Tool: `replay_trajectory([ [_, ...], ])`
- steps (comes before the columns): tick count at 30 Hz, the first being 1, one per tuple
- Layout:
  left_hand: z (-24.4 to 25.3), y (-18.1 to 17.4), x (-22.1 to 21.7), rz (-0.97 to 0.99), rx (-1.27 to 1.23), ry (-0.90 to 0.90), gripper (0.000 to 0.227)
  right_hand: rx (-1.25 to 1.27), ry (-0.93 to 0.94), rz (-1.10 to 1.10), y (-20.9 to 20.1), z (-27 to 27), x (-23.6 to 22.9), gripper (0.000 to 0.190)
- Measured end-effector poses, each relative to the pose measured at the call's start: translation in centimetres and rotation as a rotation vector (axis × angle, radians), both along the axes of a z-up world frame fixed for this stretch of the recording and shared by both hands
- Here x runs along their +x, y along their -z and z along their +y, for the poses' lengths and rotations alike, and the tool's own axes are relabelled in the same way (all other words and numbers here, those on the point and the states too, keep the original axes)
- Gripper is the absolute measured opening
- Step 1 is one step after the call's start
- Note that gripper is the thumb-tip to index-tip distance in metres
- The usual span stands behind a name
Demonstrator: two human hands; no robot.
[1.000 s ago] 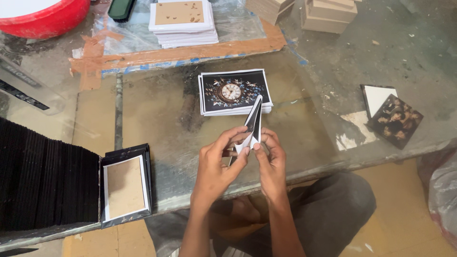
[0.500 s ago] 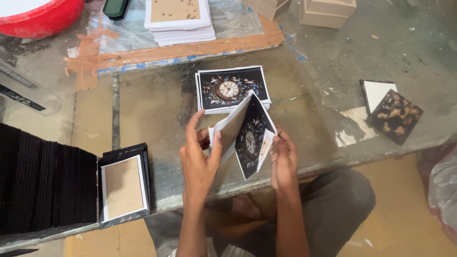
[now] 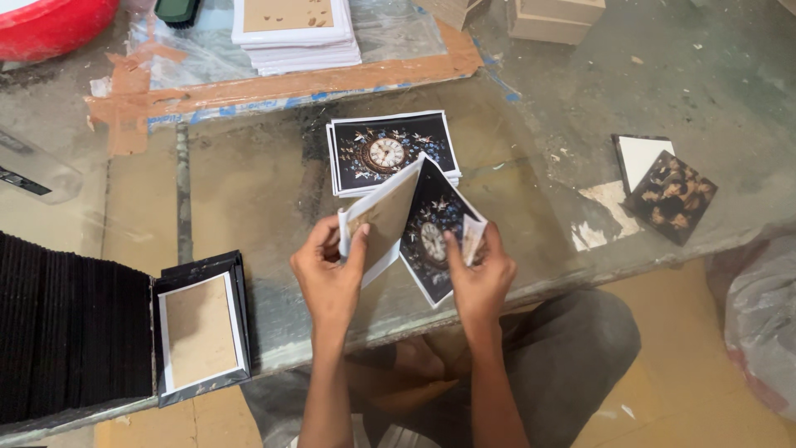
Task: The person assembles small books by placing a cover sheet over a cardboard insert, folding the edges, and pressing them flat. They repeat this process for multiple units, stacking the finished books on the table.
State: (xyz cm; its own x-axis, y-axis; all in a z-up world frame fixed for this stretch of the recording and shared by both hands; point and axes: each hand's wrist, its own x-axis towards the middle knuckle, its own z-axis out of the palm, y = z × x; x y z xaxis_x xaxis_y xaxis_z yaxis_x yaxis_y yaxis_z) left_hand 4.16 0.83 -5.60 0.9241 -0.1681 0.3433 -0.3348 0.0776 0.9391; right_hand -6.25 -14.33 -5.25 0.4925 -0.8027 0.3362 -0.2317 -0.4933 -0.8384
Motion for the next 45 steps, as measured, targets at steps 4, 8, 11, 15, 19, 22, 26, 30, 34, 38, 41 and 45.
replay_trajectory([
  [4, 1.2, 0.2, 0.2, 0.033, -0.195, -0.035, 0.026, 0.083, -0.008, -0.199, 3.4, -3.3, -1.1, 0.029],
  [8, 4.5, -1.7, 1.4, 0.182, -0.394, -0.095, 0.032, 0.197, -0.01, -0.33, 6.2, -7.7, -2.6, 0.04],
  [11, 6.3, -2.9, 1.8, 0.197, -0.594, -0.146, 0.036, 0.326, -0.219, -0.652, 5.9, -10.7, -0.9, 0.041],
  [15, 7.8, -2.4, 1.3, 0.259, -0.663, -0.157, 0.031, 0.16, -0.121, -0.639, 4.2, -11.9, 5.9, 0.062],
  [19, 7.5, -1.1, 2.3, 0.188, -0.544, -0.097, 0.043, 0.107, -0.368, -0.483, 1.6, -9.6, 7.1, 0.072],
  [22, 6.5, 1.4, 0.3, 0.29, -0.532, -0.02, 0.047, 0.806, -1.103, -0.03, 0.9, -7.7, 3.2, 0.067],
  [26, 7.5, 2.0, -1.0, 0.498, -0.429, 0.077, 0.047, 0.753, -1.011, 0.54, 0.7, -4.4, -0.5, 0.044],
  [30, 8.8, 0.8, -0.5, 0.533, -0.163, 0.081, 0.048, 0.523, -0.986, 0.766, -0.3, -6.3, -3.2, 0.032],
  [34, 7.6, 0.2, 2.3, -0.089, 0.076, 0.556, 0.075, -0.177, -1.272, 0.504, 0.4, -6.2, -3.7, 0.031],
  [38, 3.1, 1.4, 4.2, -0.012, 0.807, 1.566, 0.054, -0.241, -1.224, 0.593, -0.2, -3.8, -1.6, 0.043],
  [41, 1.7, 2.2, 5.2, -0.027, 0.871, 1.478, 0.063, 0.001, -1.103, 0.932, -1.5, -3.9, 0.0, 0.044],
  [45, 2.3, 3.4, 5.0, -0.291, 0.966, 1.041, 0.048, -0.247, -0.934, 0.75, -0.4, -4.9, -0.2, 0.036],
])
